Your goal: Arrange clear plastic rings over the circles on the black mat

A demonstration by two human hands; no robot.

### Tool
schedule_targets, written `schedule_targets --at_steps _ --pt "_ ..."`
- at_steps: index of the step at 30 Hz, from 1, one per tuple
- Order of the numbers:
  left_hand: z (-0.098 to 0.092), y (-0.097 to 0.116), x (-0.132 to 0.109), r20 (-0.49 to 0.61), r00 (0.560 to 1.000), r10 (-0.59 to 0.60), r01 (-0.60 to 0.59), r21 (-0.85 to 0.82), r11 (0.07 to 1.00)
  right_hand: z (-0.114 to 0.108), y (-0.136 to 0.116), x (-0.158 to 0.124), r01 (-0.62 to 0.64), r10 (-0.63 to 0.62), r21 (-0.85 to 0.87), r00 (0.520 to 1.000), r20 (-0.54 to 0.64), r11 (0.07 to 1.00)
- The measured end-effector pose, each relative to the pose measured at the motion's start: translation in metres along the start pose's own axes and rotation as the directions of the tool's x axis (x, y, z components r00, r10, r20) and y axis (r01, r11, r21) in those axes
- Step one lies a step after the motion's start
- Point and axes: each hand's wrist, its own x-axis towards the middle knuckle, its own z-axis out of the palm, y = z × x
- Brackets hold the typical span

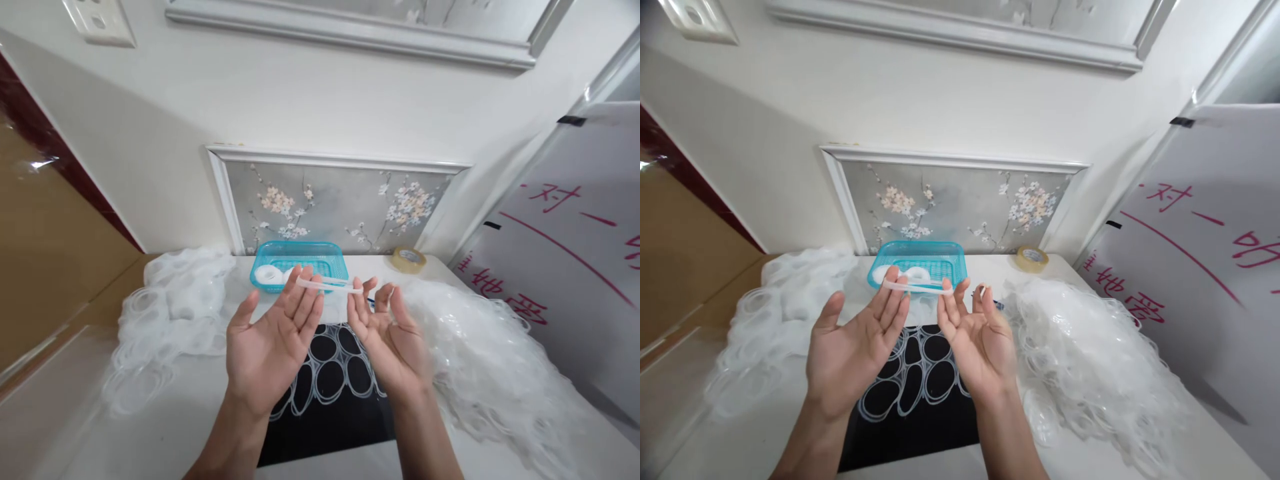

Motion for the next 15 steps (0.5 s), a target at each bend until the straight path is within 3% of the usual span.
schedule_targets --at_steps 2,5,8,9,11,13,14,15 --pt "-0.002 -0.004 0.002 -0.010 1.000 0.018 -0.018 -0.026 0.999 -0.001 0.001 0.002 -0.014 0.015 0.020 0.999 -0.040 1.000" --pt "-0.005 -0.007 0.006 -0.154 0.987 0.042 -0.041 0.006 0.999 -0.003 0.000 0.003 -0.021 0.018 -0.063 0.999 -0.047 0.998" --pt "-0.007 -0.007 0.009 -0.268 0.949 0.168 -0.108 0.222 0.969 -0.008 -0.006 0.004 -0.039 0.053 -0.412 0.998 0.022 0.910" --pt "-0.007 -0.006 0.009 -0.253 0.941 0.225 -0.130 0.343 0.930 -0.011 -0.009 0.005 -0.029 0.072 -0.599 0.996 0.047 0.800" --pt "-0.005 -0.003 0.008 -0.167 0.935 0.312 -0.156 0.595 0.788 -0.018 -0.015 0.007 0.005 0.121 -0.919 0.991 0.057 0.395" --pt "-0.001 -0.001 0.005 -0.094 0.934 0.344 -0.151 0.772 0.618 -0.027 -0.020 0.010 0.001 0.169 -0.997 0.986 -0.011 -0.073" --pt "0.001 0.000 0.004 -0.076 0.933 0.351 -0.140 0.824 0.549 -0.030 -0.021 0.011 -0.012 0.159 -0.973 0.986 -0.050 -0.231" --pt "0.002 0.000 0.002 -0.068 0.932 0.355 -0.126 0.859 0.496 -0.033 -0.022 0.012 -0.026 0.115 -0.947 0.991 -0.066 -0.321"
